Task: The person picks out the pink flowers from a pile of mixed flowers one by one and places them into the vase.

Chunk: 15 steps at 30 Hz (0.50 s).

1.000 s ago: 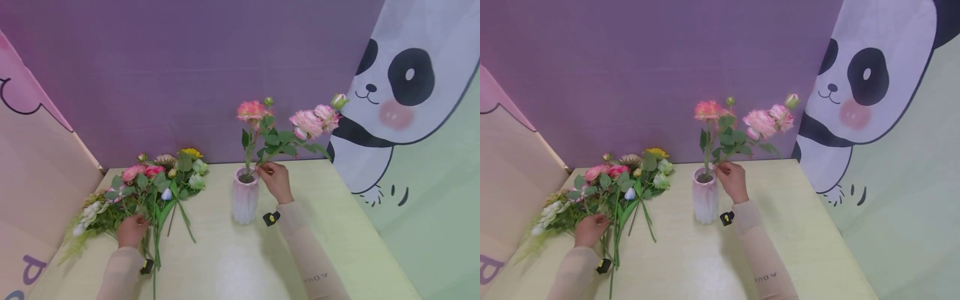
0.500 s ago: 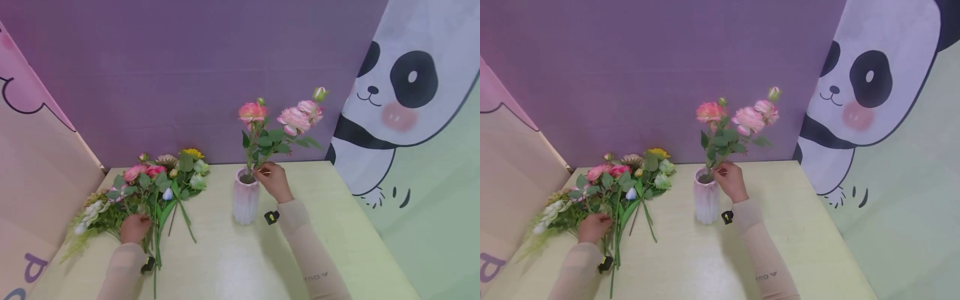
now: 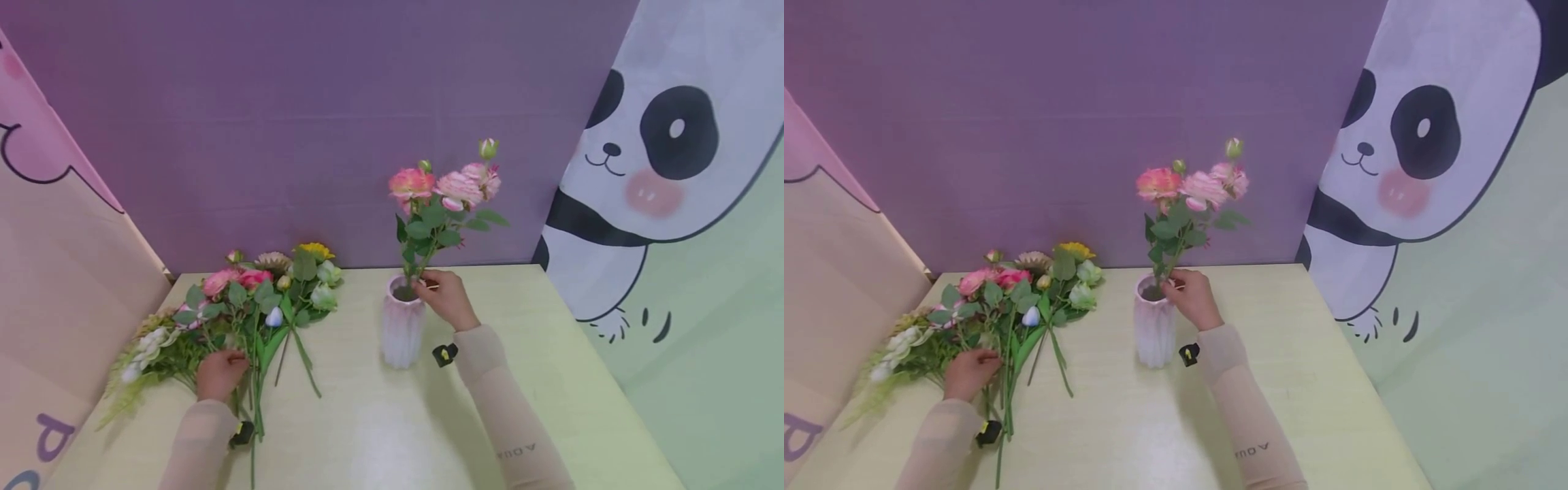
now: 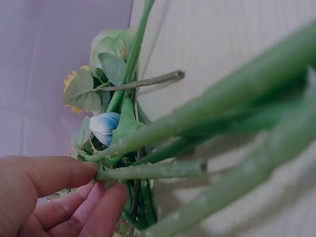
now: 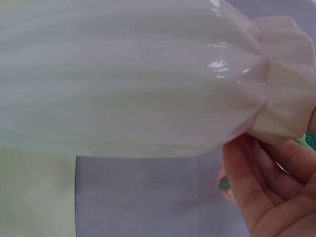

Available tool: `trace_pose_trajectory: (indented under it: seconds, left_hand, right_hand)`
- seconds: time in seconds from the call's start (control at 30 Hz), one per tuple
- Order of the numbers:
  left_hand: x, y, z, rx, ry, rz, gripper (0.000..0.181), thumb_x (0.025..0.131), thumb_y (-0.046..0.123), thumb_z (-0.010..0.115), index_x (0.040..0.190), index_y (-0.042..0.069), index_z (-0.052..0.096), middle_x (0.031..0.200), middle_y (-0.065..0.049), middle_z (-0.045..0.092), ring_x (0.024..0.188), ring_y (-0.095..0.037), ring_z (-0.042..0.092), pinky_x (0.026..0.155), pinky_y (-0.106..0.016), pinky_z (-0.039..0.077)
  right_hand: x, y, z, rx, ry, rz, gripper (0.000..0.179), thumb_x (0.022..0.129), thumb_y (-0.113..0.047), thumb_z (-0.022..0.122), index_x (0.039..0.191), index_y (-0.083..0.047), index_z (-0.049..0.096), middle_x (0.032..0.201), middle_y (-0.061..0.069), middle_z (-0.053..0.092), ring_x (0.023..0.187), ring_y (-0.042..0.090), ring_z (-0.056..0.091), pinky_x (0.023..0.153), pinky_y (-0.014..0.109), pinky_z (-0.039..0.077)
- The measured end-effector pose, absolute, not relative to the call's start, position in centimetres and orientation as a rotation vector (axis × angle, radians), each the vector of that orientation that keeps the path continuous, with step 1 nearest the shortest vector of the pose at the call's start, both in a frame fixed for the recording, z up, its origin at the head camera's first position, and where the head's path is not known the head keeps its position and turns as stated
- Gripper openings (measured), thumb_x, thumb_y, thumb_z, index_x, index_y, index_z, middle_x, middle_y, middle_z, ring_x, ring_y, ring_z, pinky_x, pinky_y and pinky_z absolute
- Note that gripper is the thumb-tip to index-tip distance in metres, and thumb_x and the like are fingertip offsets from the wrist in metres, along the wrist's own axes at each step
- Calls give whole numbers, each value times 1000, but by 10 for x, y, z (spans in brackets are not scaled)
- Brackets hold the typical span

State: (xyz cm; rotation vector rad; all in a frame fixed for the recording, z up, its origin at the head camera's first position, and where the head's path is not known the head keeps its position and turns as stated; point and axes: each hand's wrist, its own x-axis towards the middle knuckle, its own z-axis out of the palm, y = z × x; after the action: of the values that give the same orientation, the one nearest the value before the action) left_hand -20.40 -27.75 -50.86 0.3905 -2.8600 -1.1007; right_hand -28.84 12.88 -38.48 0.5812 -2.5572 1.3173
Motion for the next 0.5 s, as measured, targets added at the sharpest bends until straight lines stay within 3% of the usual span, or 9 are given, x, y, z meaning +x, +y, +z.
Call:
trace_pose_trajectory:
  seconds: [0.23,0.5]
  left_hand:
    - [-203,-276,-507,421,-2772,-1306,35,90,14,57,114,-13,59,98,-25,66,64,-18,63,58,-30,51]
    - [-202,-271,-507,458,-2660,-1570,37,94,9,53,120,-17,51,105,-31,60,73,-18,64,64,-30,56]
  right_hand:
    - [-291,132,-391,527,-2544,1513,26,91,-12,61,111,4,66,104,19,68,94,30,64,83,39,54]
    - [-283,135,-402,352,-2389,1833,34,95,-19,57,121,2,60,118,19,63,105,30,62,96,44,47]
